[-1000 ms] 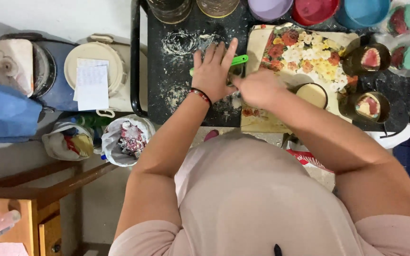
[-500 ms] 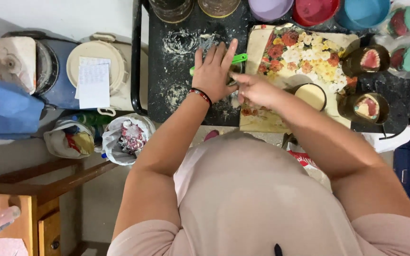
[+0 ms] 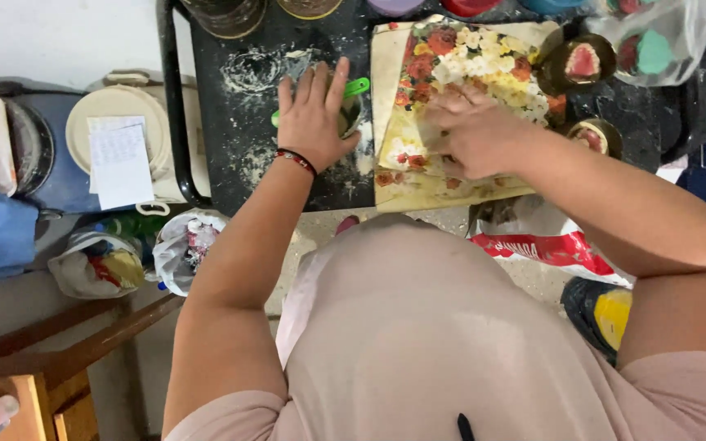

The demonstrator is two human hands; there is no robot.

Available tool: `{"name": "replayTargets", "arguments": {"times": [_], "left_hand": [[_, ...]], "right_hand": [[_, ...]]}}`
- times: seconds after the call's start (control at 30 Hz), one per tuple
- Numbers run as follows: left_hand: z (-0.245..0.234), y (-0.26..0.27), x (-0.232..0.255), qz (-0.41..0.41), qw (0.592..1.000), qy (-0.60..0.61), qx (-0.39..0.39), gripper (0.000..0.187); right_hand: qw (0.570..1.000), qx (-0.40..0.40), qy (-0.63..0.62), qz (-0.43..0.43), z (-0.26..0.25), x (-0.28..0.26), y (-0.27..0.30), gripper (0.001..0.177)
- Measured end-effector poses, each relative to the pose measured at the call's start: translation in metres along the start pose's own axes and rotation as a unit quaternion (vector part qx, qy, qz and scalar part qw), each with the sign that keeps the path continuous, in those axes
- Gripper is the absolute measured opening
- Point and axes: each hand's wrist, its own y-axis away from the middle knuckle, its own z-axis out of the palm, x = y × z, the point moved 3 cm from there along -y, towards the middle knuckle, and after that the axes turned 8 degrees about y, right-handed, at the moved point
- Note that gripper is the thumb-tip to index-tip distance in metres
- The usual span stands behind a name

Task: Tapping a dental mold against a workbench to settle the material and remove air bubbles while using a spatula to level it.

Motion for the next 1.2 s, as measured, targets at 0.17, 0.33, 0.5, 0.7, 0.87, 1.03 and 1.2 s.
{"name": "replayTargets", "arguments": {"times": [0.17, 0.33, 0.5, 0.7, 0.87, 1.03, 1.2], "left_hand": [[0.001, 0.0, -0.001, 0.007, 1.0, 0.004, 0.006, 0.117], [0.002, 0.0, -0.001, 0.004, 1.0, 0.008, -0.003, 0.111], [0.002, 0.002, -0.003, 0.022, 0.999, 0.023, 0.037, 0.113], [0.004, 0.003, -0.004, 0.024, 0.999, 0.024, 0.035, 0.116], [0.003, 0.001, -0.003, 0.002, 1.0, 0.011, 0.011, 0.119], [0.01, 0.004, -0.007, 0.006, 0.998, 0.041, 0.044, 0.13], [0.007, 0.002, -0.005, 0.0, 0.997, 0.072, 0.027, 0.133]], "right_hand": [[0.991, 0.005, 0.135, -0.013, 0.043, 0.004, 0.002, 0.067], [0.978, 0.193, -0.013, -0.074, 0.055, 0.013, 0.026, 0.064], [0.995, 0.073, 0.029, -0.064, 0.085, 0.029, 0.042, 0.015], [0.996, 0.008, 0.084, 0.016, 0.082, 0.048, 0.078, 0.014], [0.928, 0.368, -0.032, -0.049, 0.101, 0.067, 0.049, 0.025], [0.834, 0.252, -0.486, 0.071, 0.029, -0.004, -0.032, 0.038], [0.808, 0.185, -0.559, 0.035, 0.008, -0.06, -0.109, 0.07]]}}
